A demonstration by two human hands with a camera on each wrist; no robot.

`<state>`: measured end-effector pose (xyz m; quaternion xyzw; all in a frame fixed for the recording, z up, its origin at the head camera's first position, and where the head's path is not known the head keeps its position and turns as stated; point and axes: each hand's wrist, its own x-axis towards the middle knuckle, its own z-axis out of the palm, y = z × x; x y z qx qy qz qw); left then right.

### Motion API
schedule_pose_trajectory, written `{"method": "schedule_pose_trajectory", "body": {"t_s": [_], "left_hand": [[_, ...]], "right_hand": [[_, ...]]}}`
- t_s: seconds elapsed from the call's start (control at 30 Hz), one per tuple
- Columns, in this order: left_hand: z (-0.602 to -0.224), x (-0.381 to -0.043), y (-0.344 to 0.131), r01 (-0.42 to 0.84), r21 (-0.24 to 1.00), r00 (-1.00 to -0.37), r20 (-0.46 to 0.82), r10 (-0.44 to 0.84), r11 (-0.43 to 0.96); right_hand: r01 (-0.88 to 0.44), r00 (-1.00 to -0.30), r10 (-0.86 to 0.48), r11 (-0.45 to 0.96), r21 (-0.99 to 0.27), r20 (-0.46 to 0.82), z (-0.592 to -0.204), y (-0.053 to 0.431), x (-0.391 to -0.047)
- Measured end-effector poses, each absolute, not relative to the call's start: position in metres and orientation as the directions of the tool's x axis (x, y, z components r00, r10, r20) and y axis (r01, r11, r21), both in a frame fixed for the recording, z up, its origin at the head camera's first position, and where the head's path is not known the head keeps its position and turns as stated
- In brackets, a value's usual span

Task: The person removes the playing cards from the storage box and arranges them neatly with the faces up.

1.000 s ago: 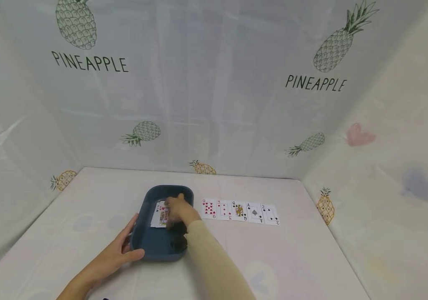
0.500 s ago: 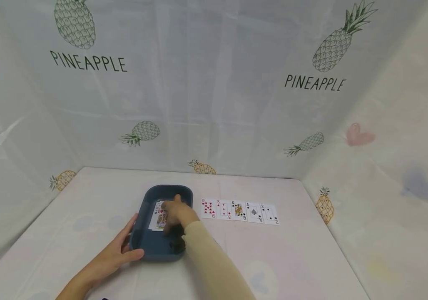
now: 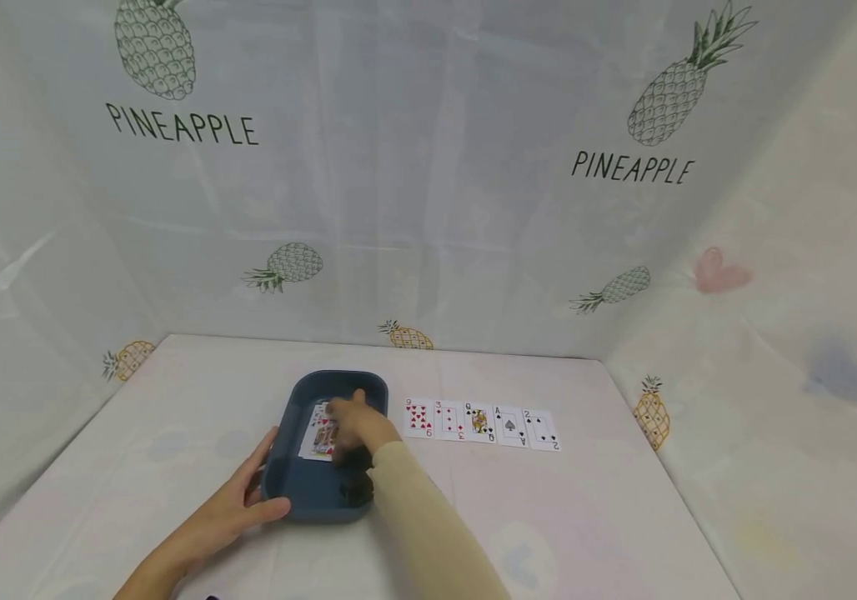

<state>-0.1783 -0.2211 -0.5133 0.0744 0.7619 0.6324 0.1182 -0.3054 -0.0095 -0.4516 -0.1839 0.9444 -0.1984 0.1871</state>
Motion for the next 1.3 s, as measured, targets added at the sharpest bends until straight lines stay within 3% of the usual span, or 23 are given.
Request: {"method": "schedule_pose_trajectory", "body": {"t_s": [0.6, 0.87, 1.1, 1.3], "left_hand": [[-0.513, -0.179, -0.22, -0.049, 0.979, -0.962, -0.099, 0.254, 0.196], [-0.513, -0.179, -0.221, -0.063, 0.973, -0.963, -0.117, 0.242, 0.222], [-0.512, -0.179, -0.222, -0.058, 0.975, -0.964, -0.111, 0.241, 0.216], [-0.514, -0.179, -0.221, -0.038, 0.976, -0.966, -0.091, 0.24, 0.216]], "right_hand": [[-0.331, -0.852, -0.452, 0.856, -0.397, -0.264, -0.437, -0.005, -0.303], [-0.386, -0.828, -0.525, 0.788, -0.48, -0.197, -0.421, 0.005, -0.298], [-0.466, -0.775, -0.618, 0.7, -0.541, -0.131, -0.401, 0.032, -0.291], [-0.482, -0.766, -0.635, 0.666, -0.569, -0.094, -0.39, 0.085, -0.284]]}}
